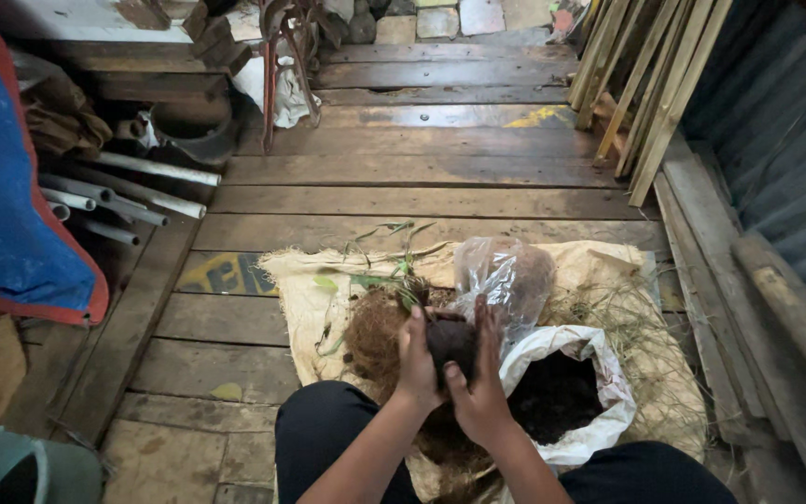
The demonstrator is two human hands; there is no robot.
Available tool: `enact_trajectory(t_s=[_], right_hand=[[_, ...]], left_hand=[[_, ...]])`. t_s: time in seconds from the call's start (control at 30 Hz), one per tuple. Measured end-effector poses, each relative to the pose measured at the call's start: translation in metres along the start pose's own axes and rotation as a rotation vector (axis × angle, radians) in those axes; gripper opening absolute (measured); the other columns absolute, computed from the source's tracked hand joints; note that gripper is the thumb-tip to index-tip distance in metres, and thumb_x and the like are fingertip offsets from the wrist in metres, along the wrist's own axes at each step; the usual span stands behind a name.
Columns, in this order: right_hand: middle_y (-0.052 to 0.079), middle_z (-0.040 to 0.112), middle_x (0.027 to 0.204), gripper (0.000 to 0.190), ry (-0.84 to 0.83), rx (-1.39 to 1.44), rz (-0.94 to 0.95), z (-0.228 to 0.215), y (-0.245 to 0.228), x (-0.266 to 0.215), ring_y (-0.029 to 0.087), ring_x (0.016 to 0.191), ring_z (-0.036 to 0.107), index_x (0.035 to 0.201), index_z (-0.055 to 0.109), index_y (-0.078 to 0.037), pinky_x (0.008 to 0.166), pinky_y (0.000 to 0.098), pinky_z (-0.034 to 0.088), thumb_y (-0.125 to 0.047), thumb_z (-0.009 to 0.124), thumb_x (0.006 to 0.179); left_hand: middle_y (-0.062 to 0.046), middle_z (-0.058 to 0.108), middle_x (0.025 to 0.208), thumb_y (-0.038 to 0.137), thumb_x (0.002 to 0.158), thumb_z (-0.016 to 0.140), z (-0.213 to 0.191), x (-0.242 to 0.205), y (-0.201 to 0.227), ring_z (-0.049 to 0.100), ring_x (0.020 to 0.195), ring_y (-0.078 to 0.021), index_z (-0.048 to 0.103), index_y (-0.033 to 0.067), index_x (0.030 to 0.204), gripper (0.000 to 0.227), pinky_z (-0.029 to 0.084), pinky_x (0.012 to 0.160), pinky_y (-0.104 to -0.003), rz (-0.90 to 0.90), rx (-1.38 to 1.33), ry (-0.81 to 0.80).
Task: The person sits on a wooden floor and packs soil around the roots of a small plant by hand. They repeatedly add soil from a white sack and press it into a compact ball around the plant's root ball.
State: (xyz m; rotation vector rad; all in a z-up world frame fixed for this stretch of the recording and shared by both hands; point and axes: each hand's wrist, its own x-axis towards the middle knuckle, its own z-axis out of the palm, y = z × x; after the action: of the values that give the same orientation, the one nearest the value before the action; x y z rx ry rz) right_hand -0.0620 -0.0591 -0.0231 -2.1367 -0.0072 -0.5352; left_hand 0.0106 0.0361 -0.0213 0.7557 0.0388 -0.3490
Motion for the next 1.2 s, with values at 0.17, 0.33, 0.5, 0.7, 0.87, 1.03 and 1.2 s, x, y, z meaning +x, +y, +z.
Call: enact_trajectory(t_s=[0.17, 0.33, 0.5, 0.7, 0.87, 1.03, 1.2], right_hand=[[0.015, 0.002, 0.176, 0.087, -0.124, 0.332, 0.058, -0.007, 0.017, 0.004, 0.035, 0.162, -0.005, 0.166, 0.002, -0.008, 0.128, 0.0499, 0.000, -0.067, 0.012, 0.104], [0.009, 0.018, 0.173, 0.083, -0.029, 0.673, 0.223, -0.019, 0.026, 0.015, 0.027, 0.161, 0.012, 0.165, 0.014, -0.011, 0.128, 0.0458, 0.010, -0.065, 0.016, 0.103], [0.011, 0.032, 0.169, 0.085, 0.077, 0.915, 0.246, -0.017, 0.032, 0.025, 0.024, 0.157, 0.026, 0.162, 0.029, -0.010, 0.126, 0.0417, 0.018, -0.069, 0.023, 0.101], [0.010, 0.039, 0.166, 0.093, 0.018, 1.126, 0.342, -0.007, 0.044, 0.022, 0.024, 0.146, 0.044, 0.162, 0.033, -0.010, 0.118, 0.0398, 0.034, -0.076, 0.029, 0.096], [0.012, 0.053, 0.150, 0.095, -0.166, 1.238, 0.623, -0.014, 0.055, 0.007, 0.028, 0.132, 0.055, 0.161, 0.032, -0.017, 0.107, 0.0446, 0.045, -0.076, 0.039, 0.087], [0.011, 0.059, 0.143, 0.103, -0.293, 1.134, 0.498, -0.015, 0.073, -0.004, 0.024, 0.128, 0.059, 0.159, 0.033, -0.013, 0.105, 0.0417, 0.049, -0.071, 0.063, 0.078], [0.014, 0.067, 0.126, 0.097, -0.240, 0.926, 0.675, -0.011, 0.081, 0.003, 0.024, 0.105, 0.069, 0.151, 0.042, -0.010, 0.088, 0.0411, 0.059, -0.043, 0.085, 0.070]], left_hand=[[-0.014, 0.074, 0.091, 0.067, 0.091, 0.048, 0.011, -0.005, 0.018, 0.076, 0.074, -0.0279, 0.054, 0.0064, 0.108, 0.063, 0.064, 0.065, -0.041, -0.112, 0.052, 0.129], [-0.015, 0.074, 0.099, 0.069, 0.092, 0.048, 0.020, -0.006, 0.018, 0.076, 0.078, -0.0260, 0.059, 0.0091, 0.112, 0.064, 0.065, 0.065, -0.041, -0.151, -0.019, 0.164], [-0.013, 0.071, 0.103, 0.058, 0.099, 0.059, 0.002, 0.004, -0.029, 0.071, 0.087, -0.0212, 0.062, 0.0024, 0.108, 0.056, 0.060, 0.082, -0.035, 0.034, 0.111, 0.048], [-0.007, 0.069, 0.101, 0.056, 0.100, 0.053, -0.011, 0.004, -0.051, 0.065, 0.089, -0.0157, 0.066, 0.0026, 0.115, 0.058, 0.055, 0.082, -0.032, 0.005, 0.192, 0.001], [-0.013, 0.066, 0.128, 0.060, 0.109, 0.030, 0.004, -0.005, -0.031, 0.058, 0.120, -0.0231, 0.067, -0.0016, 0.131, 0.075, 0.040, 0.106, -0.036, 0.399, 0.568, -0.127], [-0.014, 0.069, 0.125, 0.060, 0.106, 0.024, -0.002, -0.002, -0.029, 0.062, 0.121, -0.0264, 0.068, -0.0020, 0.127, 0.079, 0.041, 0.108, -0.037, 0.414, 0.630, -0.038], [-0.019, 0.063, 0.087, 0.056, 0.117, 0.022, -0.025, 0.018, -0.034, 0.060, 0.080, -0.0336, 0.064, -0.0084, 0.102, 0.078, 0.050, 0.075, -0.051, 0.170, 0.773, 0.044]])
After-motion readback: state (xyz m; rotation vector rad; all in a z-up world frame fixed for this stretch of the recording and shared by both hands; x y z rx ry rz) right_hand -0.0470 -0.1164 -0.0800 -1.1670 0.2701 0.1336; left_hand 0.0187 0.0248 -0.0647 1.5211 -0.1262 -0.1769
